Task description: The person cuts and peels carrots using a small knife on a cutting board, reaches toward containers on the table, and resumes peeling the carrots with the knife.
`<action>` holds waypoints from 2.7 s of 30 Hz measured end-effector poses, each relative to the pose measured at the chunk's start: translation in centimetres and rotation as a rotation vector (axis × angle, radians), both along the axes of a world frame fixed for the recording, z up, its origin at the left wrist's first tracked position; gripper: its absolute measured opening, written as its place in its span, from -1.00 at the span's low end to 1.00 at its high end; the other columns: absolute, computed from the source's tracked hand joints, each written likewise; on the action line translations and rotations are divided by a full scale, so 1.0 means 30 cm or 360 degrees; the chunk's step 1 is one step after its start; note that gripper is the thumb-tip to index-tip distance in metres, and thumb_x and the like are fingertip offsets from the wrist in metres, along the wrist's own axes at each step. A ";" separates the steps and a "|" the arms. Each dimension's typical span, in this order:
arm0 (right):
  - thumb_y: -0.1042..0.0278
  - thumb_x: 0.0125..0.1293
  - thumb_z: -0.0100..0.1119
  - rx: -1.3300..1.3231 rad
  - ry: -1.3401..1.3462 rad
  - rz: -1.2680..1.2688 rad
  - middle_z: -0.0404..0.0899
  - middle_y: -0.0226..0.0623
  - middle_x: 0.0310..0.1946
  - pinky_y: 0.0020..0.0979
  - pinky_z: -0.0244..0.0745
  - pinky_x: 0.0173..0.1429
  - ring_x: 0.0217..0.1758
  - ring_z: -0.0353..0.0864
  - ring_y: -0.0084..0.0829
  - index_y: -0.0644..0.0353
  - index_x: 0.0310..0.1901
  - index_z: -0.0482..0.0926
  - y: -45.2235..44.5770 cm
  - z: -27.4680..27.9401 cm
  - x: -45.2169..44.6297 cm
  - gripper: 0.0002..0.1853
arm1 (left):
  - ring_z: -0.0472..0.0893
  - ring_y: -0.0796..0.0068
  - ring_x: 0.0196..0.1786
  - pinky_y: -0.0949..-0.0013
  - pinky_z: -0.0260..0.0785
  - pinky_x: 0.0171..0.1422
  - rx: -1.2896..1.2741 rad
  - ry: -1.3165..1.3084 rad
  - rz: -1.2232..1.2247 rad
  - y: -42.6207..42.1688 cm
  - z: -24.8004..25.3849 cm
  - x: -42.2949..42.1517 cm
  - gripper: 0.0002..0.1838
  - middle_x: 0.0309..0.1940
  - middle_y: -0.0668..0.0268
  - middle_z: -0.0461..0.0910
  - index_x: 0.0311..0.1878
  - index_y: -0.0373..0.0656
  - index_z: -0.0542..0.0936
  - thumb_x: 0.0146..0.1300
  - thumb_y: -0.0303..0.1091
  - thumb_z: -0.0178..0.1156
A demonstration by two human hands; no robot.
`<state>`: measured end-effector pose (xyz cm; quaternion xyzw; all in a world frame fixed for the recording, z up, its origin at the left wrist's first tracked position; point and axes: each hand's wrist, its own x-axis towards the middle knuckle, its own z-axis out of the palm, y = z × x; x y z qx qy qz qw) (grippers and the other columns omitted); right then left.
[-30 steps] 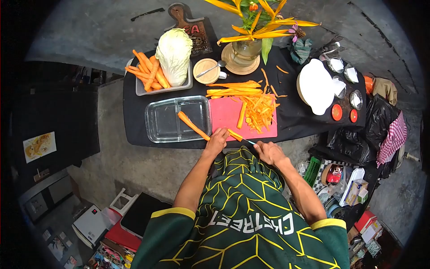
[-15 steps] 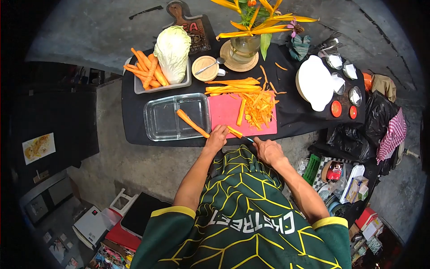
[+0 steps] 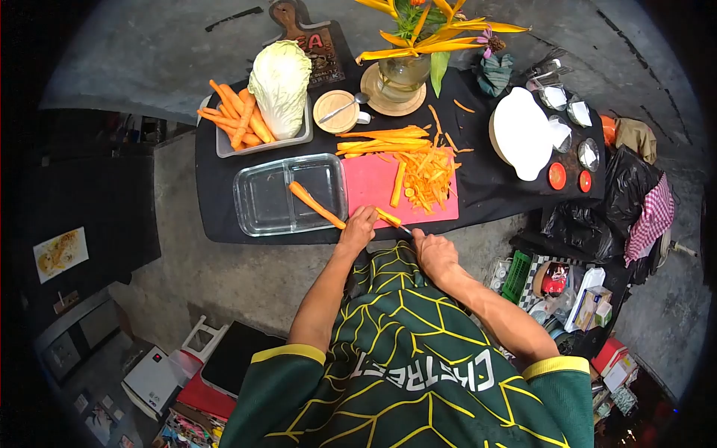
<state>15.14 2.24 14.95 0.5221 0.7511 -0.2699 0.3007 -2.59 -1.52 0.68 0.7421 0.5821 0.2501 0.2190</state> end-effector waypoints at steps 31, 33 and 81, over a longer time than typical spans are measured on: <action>0.11 0.34 -0.24 -0.0008 0.0312 -0.0053 0.54 0.05 -0.50 0.02 0.42 -0.30 -0.37 0.54 0.10 0.03 -0.13 0.33 0.013 -0.087 0.146 -0.77 | 0.49 0.23 -0.24 0.26 0.40 -0.16 0.0025 -0.0010 0.0061 -0.010 -0.020 -0.002 -0.76 -0.26 0.22 0.47 -0.32 -0.26 0.47 -0.15 -0.63 0.17; 0.11 0.34 -0.24 -0.0011 0.0319 -0.0048 0.54 0.06 -0.50 0.01 0.43 -0.30 -0.36 0.55 0.09 0.04 -0.13 0.33 0.016 -0.078 0.141 -0.76 | 0.48 0.23 -0.24 0.26 0.40 -0.16 0.0053 -0.0036 0.0088 -0.005 -0.026 0.003 -0.77 -0.27 0.22 0.47 -0.33 -0.26 0.47 -0.15 -0.63 0.17; 0.04 0.33 -0.27 -0.0256 0.0541 -0.0176 0.54 0.09 -0.32 -0.04 0.37 -0.01 -0.18 0.52 0.06 0.20 -0.15 0.45 0.058 -0.206 0.149 -0.60 | 0.52 0.18 -0.28 0.28 0.44 -0.21 0.0169 -0.0020 0.0113 -0.001 -0.033 -0.001 -0.61 -0.22 0.14 0.51 -0.21 -0.31 0.49 -0.25 -0.71 0.14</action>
